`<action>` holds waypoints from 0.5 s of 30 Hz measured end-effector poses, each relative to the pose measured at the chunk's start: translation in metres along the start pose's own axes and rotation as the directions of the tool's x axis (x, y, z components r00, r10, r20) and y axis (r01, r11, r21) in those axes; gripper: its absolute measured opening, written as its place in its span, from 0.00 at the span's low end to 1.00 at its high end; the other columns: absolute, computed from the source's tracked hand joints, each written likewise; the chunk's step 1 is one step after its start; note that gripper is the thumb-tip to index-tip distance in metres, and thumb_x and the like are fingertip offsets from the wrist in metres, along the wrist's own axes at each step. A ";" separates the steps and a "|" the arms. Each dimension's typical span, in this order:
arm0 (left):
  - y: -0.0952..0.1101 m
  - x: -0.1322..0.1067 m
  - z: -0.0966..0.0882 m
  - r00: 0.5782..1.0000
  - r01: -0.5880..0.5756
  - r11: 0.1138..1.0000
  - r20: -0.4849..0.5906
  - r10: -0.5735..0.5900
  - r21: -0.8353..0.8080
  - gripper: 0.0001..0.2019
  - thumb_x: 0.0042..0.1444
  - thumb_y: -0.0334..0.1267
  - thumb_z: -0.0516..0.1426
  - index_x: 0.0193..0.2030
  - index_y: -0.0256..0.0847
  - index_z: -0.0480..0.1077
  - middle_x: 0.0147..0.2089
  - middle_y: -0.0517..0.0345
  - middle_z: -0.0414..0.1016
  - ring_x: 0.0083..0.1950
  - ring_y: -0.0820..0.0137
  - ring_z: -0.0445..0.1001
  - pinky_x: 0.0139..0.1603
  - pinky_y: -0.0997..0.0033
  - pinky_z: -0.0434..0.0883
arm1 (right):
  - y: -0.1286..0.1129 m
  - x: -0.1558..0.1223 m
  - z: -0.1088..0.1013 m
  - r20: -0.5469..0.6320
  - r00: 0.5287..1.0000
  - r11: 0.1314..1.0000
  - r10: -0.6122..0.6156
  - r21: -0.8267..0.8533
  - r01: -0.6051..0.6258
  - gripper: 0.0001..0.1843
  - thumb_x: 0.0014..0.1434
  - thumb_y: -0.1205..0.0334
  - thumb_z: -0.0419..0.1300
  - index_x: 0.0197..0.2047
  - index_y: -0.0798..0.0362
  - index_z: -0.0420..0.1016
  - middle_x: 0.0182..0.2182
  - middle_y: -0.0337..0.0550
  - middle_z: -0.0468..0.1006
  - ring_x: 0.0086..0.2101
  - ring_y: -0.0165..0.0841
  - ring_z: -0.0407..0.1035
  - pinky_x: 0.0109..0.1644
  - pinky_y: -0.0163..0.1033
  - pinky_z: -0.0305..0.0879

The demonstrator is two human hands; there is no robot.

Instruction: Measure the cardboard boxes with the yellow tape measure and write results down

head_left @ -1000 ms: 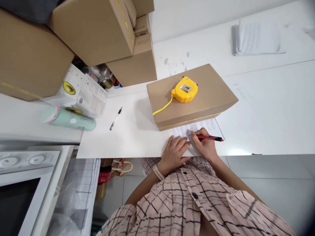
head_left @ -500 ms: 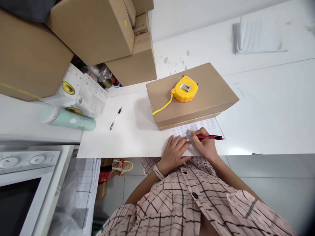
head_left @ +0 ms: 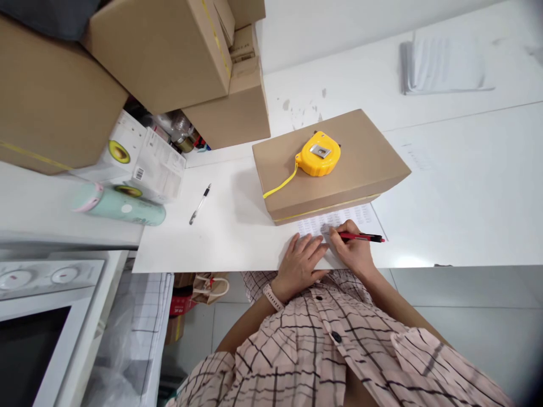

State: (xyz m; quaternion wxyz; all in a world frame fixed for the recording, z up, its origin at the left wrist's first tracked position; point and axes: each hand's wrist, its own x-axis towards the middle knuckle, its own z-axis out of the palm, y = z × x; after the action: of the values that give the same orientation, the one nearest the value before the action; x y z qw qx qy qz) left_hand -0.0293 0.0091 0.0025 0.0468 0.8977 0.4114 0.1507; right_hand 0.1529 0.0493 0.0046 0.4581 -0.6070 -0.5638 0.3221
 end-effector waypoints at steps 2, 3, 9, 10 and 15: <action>0.000 0.000 -0.001 1.000 0.002 1.000 0.008 -0.002 0.000 0.32 0.67 0.60 0.53 0.68 0.39 0.66 0.70 0.48 0.69 0.71 0.54 0.63 0.75 0.45 0.54 | 0.000 0.000 0.000 -0.008 1.000 1.000 -0.001 -0.007 0.001 0.15 0.62 0.53 0.61 0.27 0.47 0.62 0.21 0.34 0.66 0.25 0.32 0.63 0.31 0.40 0.60; 0.000 0.000 -0.001 1.000 0.005 1.000 0.015 -0.005 -0.001 0.32 0.67 0.60 0.53 0.68 0.39 0.66 0.70 0.49 0.68 0.72 0.54 0.63 0.76 0.46 0.54 | -0.001 0.000 0.000 -0.016 1.000 1.000 0.005 -0.011 -0.005 0.15 0.62 0.53 0.60 0.27 0.47 0.61 0.21 0.34 0.66 0.25 0.32 0.63 0.31 0.40 0.61; 0.000 0.000 -0.002 0.999 0.017 1.000 0.051 -0.017 -0.008 0.32 0.67 0.61 0.52 0.68 0.40 0.66 0.71 0.48 0.68 0.72 0.54 0.63 0.76 0.45 0.54 | -0.002 0.000 0.000 -0.023 1.000 1.000 0.014 -0.022 -0.015 0.16 0.62 0.51 0.60 0.27 0.47 0.62 0.21 0.35 0.67 0.25 0.32 0.63 0.32 0.41 0.61; 0.000 0.000 -0.002 0.998 0.018 1.000 0.058 -0.018 -0.008 0.32 0.67 0.61 0.52 0.68 0.40 0.66 0.71 0.47 0.68 0.72 0.54 0.63 0.76 0.45 0.54 | -0.002 0.000 0.000 -0.022 1.000 1.000 0.010 -0.019 -0.011 0.16 0.62 0.51 0.60 0.27 0.47 0.62 0.21 0.35 0.67 0.25 0.32 0.63 0.32 0.41 0.61; 0.001 0.000 -0.002 0.999 0.018 1.000 0.044 -0.017 -0.016 0.32 0.67 0.60 0.53 0.68 0.39 0.65 0.71 0.48 0.68 0.73 0.55 0.62 0.76 0.46 0.54 | -0.003 0.000 -0.001 -0.027 0.999 1.000 0.030 -0.006 -0.030 0.16 0.61 0.52 0.61 0.27 0.47 0.61 0.21 0.34 0.67 0.25 0.32 0.63 0.32 0.40 0.62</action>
State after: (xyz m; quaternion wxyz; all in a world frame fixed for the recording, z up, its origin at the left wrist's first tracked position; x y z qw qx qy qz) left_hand -0.0293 0.0088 0.0042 0.0646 0.8966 0.4170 0.1341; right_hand 0.1523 0.0493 0.0077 0.4588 -0.6213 -0.5494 0.3189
